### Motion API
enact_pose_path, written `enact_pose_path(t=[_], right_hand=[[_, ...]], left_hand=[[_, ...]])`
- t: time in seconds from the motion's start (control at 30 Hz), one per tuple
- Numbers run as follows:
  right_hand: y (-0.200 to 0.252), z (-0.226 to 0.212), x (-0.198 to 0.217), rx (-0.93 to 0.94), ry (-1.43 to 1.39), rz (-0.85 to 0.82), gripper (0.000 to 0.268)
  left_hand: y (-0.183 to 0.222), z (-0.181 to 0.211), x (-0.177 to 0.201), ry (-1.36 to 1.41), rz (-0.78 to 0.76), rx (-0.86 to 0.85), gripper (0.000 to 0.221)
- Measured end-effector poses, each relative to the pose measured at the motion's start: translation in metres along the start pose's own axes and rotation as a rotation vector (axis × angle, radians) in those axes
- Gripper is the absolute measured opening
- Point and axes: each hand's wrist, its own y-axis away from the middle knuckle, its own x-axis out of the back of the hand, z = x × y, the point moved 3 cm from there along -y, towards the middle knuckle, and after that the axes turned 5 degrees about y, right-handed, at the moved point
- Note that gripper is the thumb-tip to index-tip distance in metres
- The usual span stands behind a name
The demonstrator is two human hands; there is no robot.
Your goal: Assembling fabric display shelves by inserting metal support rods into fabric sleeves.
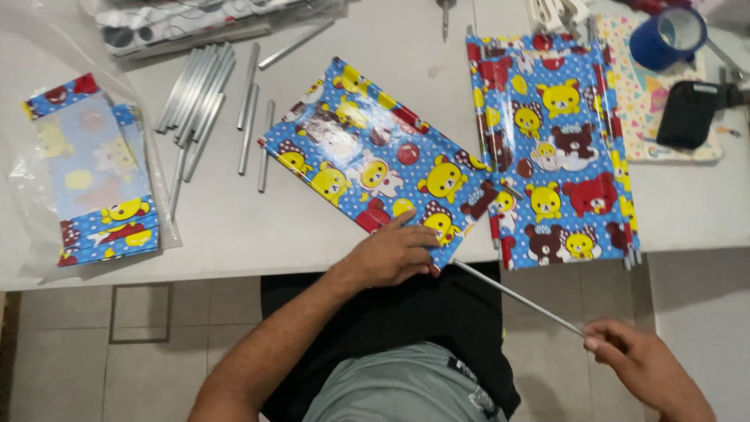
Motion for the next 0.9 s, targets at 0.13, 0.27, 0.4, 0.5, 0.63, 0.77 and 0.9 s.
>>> enact_pose_path(t=[0.13,0.27,0.4,0.5,0.63,0.77,0.9], right_hand=[[0.006,0.006,-0.006,0.152,-0.073,-0.02,0.025],[0.008,0.001,-0.012,0.159,-0.072,-0.096,0.024],[0.009,-0.003,-0.013,0.194,-0.118,-0.086,0.022],[0.011,-0.006,-0.013,0.164,-0.108,-0.098,0.026],[0.011,-0.012,-0.014,0.218,-0.073,-0.077,0.026],[0.005,-0.013,-0.019,0.246,-0.03,-0.067,0.027],[0.015,-0.031,-0.028,0.339,0.021,-0.059,0.031]], left_hand=[[-0.005,-0.001,0.008,0.057,0.083,0.021,0.014],[-0.003,0.002,0.011,0.095,0.11,0.046,0.016],[-0.006,0.005,0.017,0.1,0.083,0.096,0.015],[-0.006,0.005,0.016,0.101,0.082,0.114,0.015],[-0.005,0.004,0.014,0.099,0.09,0.106,0.015],[-0.006,0.006,0.017,0.104,0.072,0.136,0.014],[-0.002,0.003,0.012,0.101,0.118,0.09,0.016]])
